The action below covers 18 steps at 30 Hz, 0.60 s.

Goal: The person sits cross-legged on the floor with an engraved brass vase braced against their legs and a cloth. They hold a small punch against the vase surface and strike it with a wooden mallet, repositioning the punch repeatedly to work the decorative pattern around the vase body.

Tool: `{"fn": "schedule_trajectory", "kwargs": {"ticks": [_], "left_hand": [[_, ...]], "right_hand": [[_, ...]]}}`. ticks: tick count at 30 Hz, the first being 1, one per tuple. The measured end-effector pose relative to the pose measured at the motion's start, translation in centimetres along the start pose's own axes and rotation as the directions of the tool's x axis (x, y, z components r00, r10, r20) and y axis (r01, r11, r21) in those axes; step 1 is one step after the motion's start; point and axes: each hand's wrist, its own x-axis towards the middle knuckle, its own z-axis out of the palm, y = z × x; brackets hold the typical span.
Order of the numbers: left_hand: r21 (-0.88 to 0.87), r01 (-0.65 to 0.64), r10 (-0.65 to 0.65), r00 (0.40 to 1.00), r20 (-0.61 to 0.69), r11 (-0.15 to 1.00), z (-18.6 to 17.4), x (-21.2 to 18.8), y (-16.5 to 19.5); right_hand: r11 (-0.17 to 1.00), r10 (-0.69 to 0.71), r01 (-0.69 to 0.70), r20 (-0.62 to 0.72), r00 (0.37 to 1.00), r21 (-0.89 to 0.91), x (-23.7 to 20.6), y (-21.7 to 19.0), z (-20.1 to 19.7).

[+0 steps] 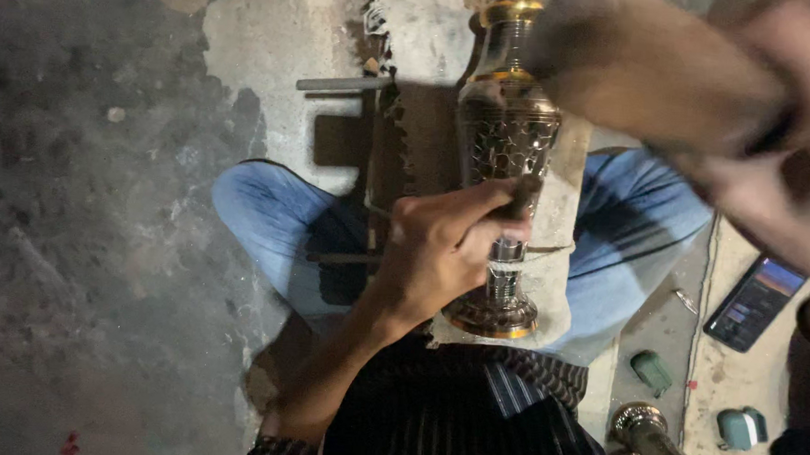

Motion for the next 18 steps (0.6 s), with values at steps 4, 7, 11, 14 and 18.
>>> {"fn": "schedule_trajectory", "kwargs": {"ticks": [4,7,11,14,18], "left_hand": [[0.001,0.006,-0.006,0.997,0.071,1.000,-0.1,0.3,0.3],[0.015,0.010,-0.010,0.999,0.051,1.000,0.1,0.2,0.4],[0.018,0.028,-0.028,0.999,-0.041,0.999,0.5,-0.4,0.5],[0.017,0.051,-0.049,0.994,-0.101,0.999,0.7,-1.1,0.7],[0.043,0.056,-0.047,0.983,-0.179,0.997,1.4,-2.0,0.6]], "right_hand": [[0.986,0.158,-0.162,0.084,0.984,0.049,-1.7,2.7,1.4],[0.966,0.239,-0.251,0.147,0.960,0.066,-2.0,3.0,1.9],[0.915,0.380,-0.402,0.262,0.887,0.035,-0.3,2.1,2.1],[0.843,0.501,-0.537,0.371,0.782,-0.006,0.3,1.8,1.7],[0.982,0.157,-0.167,0.105,0.982,0.091,-1.3,2.6,1.3]]}}
